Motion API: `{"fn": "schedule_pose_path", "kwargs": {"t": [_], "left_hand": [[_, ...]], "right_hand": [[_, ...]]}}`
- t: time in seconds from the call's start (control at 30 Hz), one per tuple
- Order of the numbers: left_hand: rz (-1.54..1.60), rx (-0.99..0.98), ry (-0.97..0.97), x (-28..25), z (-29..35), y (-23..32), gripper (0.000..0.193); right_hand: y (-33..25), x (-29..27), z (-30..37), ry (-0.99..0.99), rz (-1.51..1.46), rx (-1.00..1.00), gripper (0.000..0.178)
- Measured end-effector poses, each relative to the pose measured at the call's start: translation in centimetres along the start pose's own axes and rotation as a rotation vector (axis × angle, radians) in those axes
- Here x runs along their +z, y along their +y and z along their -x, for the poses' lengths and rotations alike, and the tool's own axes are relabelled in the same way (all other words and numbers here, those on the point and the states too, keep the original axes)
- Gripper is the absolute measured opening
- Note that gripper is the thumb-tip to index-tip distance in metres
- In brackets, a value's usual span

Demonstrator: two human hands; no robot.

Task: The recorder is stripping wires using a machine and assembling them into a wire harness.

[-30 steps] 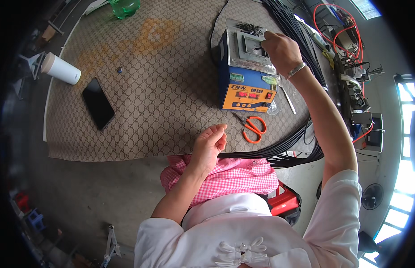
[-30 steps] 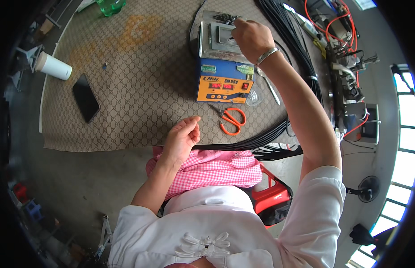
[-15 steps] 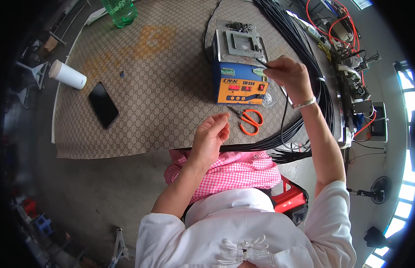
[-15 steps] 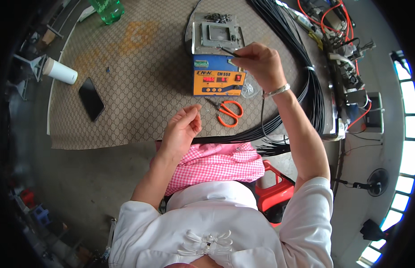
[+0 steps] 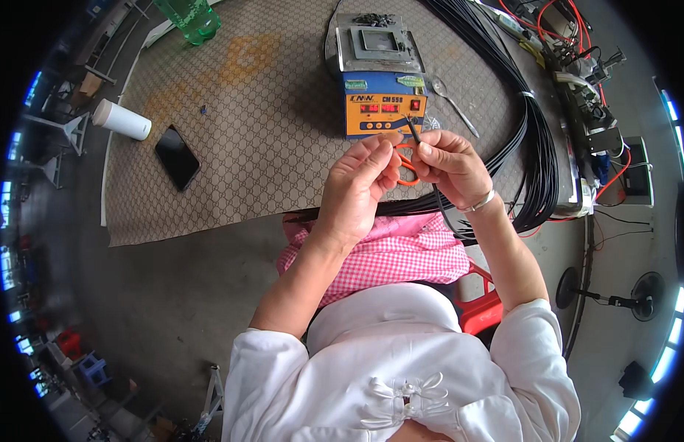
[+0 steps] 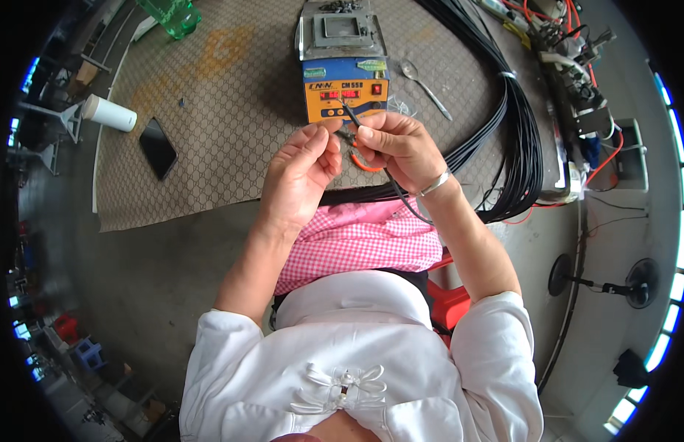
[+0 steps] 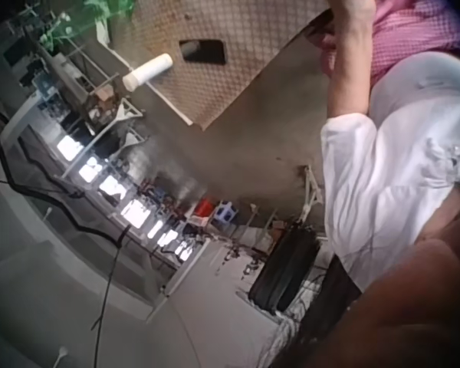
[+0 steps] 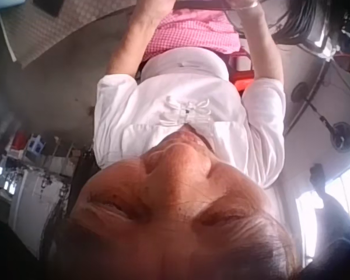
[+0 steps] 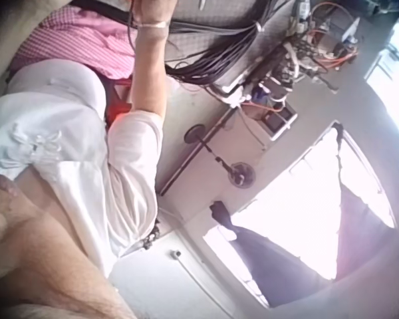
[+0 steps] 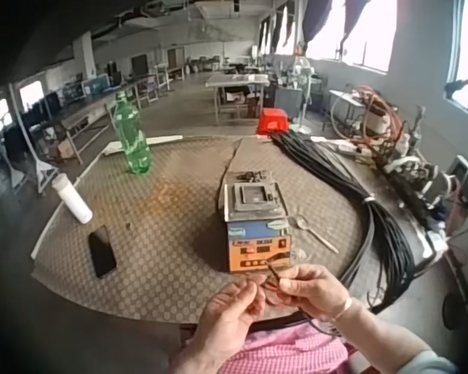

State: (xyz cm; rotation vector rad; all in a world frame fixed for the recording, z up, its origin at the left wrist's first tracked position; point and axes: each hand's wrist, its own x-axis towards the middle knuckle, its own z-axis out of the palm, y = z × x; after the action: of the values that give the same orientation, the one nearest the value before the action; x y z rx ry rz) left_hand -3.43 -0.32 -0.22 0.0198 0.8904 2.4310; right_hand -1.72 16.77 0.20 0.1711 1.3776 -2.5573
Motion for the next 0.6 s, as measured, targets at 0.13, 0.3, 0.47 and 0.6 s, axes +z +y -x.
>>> {"fn": "schedule_pose_path", "kwargs": {"t": [0.13,0.3,0.47,0.6], "left_hand": [[-0.008,0.01,-0.006,0.6,0.3,-0.2,0.021],[-0.008,0.035,-0.008,1.2,0.5,-0.6,0.02],[0.037,0.014,-0.032,1.2,0.7,-0.7,0.02],[0.033,-0.01,-0.02,1.5,0.8,-0.8,0.018]], "right_hand": [[0.2,0.2,1.2,-0.02,-0.022,0.033,0.014],[0.8,0.1,2.0,-0.042,-0.053,0.056,0.015],[0.8,0.2,2.7,-0.068,-0.092,0.092,0.015],[1.1,0.1,3.2,-0.069,-0.095,0.068,0.014]]}}
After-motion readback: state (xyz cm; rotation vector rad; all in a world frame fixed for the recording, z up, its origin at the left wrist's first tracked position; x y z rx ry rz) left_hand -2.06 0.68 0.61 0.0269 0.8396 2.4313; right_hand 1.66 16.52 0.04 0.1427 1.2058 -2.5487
